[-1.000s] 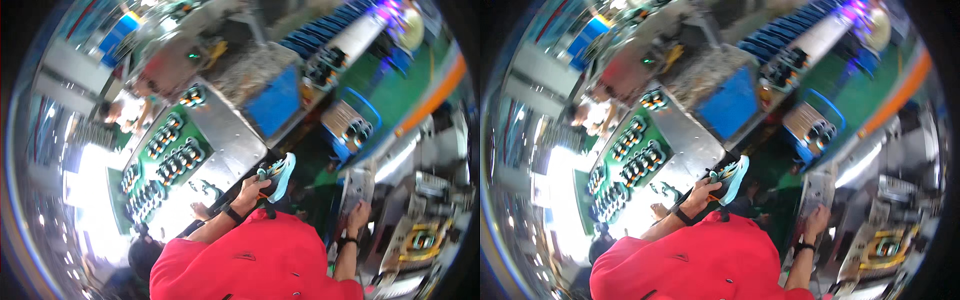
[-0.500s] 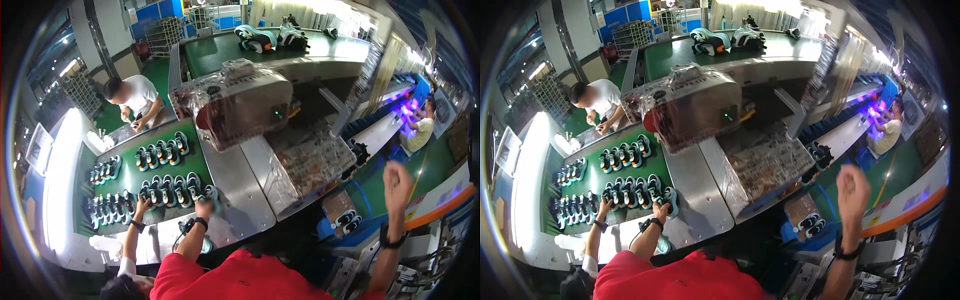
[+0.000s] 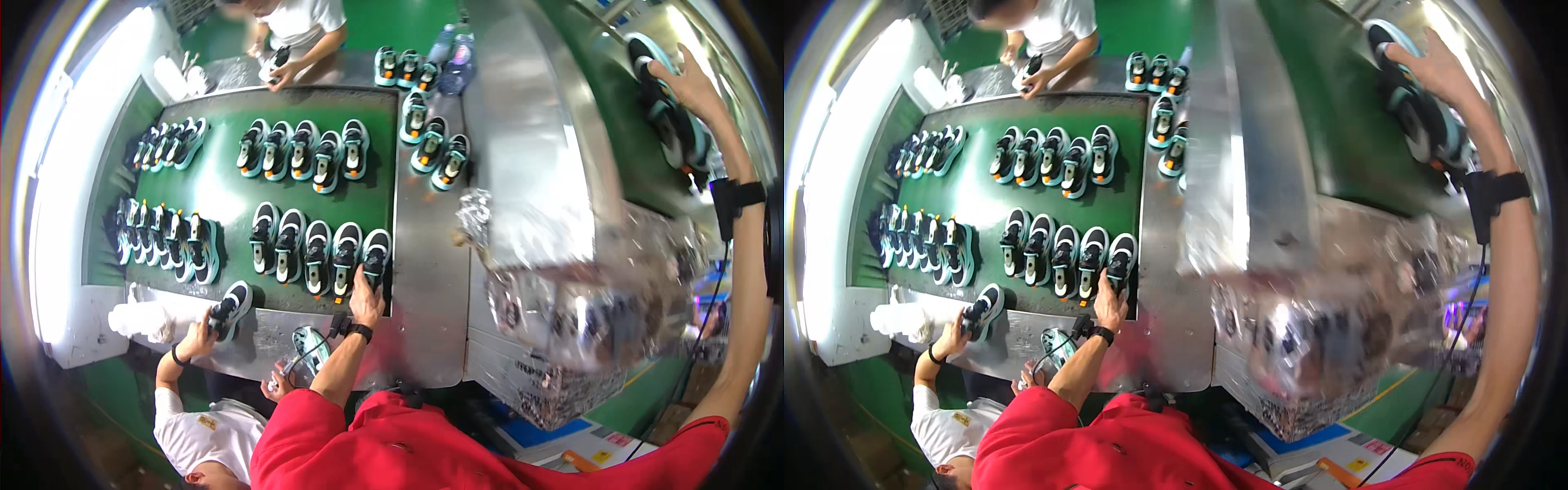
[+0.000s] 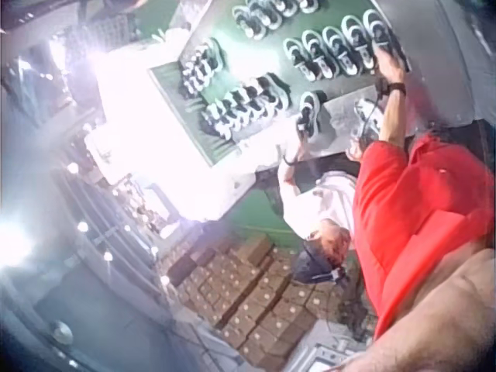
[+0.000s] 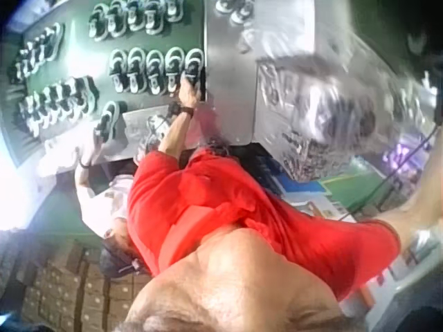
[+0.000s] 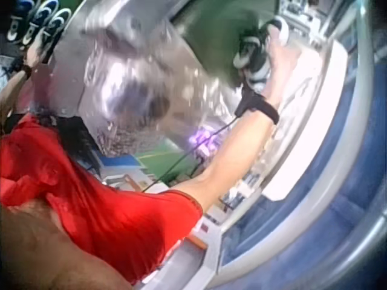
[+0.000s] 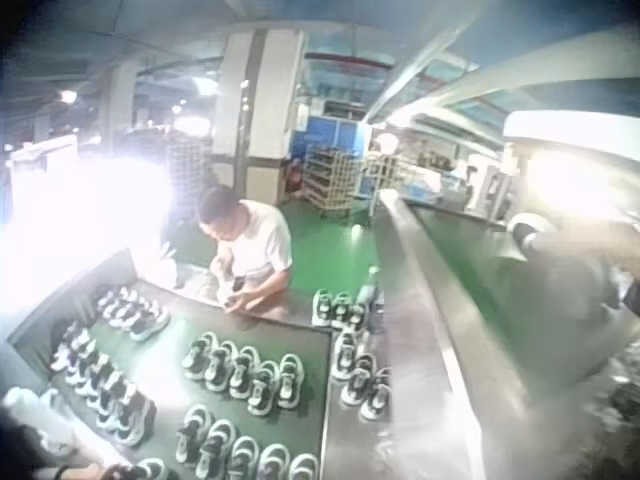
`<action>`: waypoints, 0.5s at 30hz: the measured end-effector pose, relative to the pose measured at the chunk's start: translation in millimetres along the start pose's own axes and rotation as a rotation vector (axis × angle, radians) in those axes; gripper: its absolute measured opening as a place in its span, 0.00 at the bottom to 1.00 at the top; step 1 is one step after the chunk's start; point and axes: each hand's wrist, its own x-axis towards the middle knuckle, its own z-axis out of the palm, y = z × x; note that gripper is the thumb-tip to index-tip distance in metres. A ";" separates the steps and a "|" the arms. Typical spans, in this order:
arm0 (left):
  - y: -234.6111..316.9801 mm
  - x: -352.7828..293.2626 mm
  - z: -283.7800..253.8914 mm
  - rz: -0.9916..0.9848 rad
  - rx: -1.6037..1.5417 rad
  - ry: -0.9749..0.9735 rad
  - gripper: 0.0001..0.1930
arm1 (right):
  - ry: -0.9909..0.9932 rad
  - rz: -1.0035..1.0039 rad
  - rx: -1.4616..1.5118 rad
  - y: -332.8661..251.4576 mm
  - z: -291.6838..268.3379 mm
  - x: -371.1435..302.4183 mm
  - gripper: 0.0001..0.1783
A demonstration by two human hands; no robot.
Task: Operating machinery to press and assemble shoe soles and uppers.
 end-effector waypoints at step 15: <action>61.8 -24.0 -84.8 0.152 -0.247 -0.165 0.28 | 0.383 -0.849 0.932 -35.9 -100.0 -142.5 0.41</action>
